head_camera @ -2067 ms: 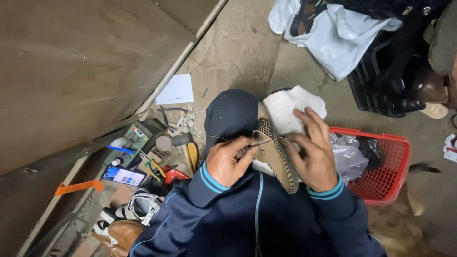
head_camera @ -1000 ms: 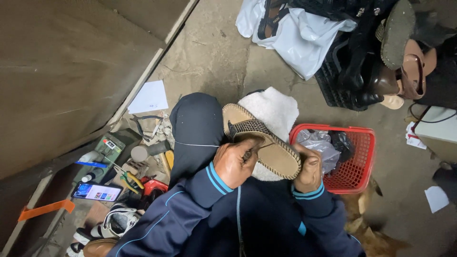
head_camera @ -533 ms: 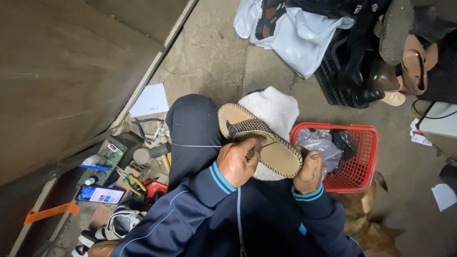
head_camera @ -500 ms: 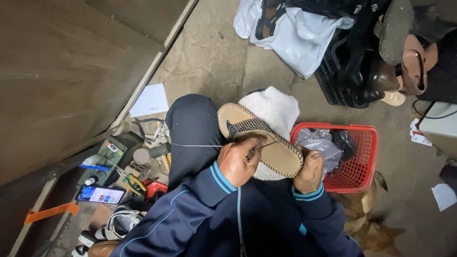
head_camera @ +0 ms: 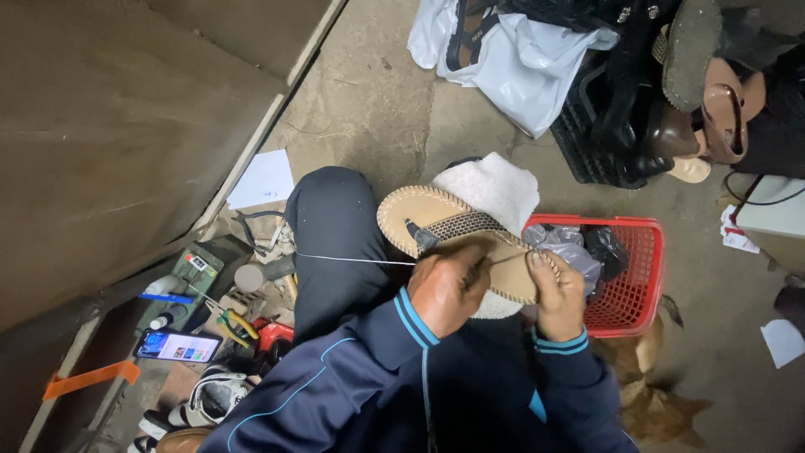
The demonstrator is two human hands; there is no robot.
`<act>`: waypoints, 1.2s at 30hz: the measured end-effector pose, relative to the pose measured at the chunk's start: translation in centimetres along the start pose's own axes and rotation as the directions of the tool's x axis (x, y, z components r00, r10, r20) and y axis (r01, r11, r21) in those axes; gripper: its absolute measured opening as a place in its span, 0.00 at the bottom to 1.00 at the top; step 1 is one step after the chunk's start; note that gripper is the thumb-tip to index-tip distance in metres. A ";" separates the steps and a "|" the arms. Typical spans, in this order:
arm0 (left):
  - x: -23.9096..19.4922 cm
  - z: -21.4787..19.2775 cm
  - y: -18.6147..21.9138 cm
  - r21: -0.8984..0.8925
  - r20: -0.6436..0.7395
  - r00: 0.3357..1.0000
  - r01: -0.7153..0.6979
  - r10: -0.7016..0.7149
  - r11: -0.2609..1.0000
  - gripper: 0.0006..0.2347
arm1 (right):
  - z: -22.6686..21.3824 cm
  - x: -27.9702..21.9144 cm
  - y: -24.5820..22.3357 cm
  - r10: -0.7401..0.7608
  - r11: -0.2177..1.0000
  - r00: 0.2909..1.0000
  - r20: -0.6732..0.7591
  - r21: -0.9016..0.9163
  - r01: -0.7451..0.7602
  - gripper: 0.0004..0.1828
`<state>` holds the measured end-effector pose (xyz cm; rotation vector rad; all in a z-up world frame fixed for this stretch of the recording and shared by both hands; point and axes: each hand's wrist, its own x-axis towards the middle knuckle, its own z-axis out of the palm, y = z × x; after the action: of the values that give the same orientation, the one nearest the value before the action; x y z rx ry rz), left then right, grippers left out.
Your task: The person sits on the floor and sews a beige sandal using a needle and thread. They repeatedly push the needle through the sole and pull the thread to stitch the sandal, which rests on a white cloth on their lap.
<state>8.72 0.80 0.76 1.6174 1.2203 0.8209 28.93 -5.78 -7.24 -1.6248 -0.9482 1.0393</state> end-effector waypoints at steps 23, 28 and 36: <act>-1.7 -7.9 0.5 0.259 0.035 0.991 0.113 -0.126 0.959 0.17 | -1.6 1.0 -0.9 0.246 0.876 0.968 0.050 0.416 -0.244 0.07; -0.6 -5.8 2.6 0.135 0.203 0.978 -0.079 0.051 0.988 0.16 | -0.9 0.9 -3.4 0.162 0.964 0.986 -0.047 0.220 -0.148 0.04; -0.5 -3.1 2.3 0.345 0.266 0.964 -0.097 0.002 0.934 0.15 | -0.5 0.9 -6.8 0.228 0.970 0.973 -0.048 -0.071 -0.231 0.14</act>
<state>6.58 1.01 4.01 1.9850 1.1860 0.4092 28.92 -3.40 -0.83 -1.8451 -0.7950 1.1330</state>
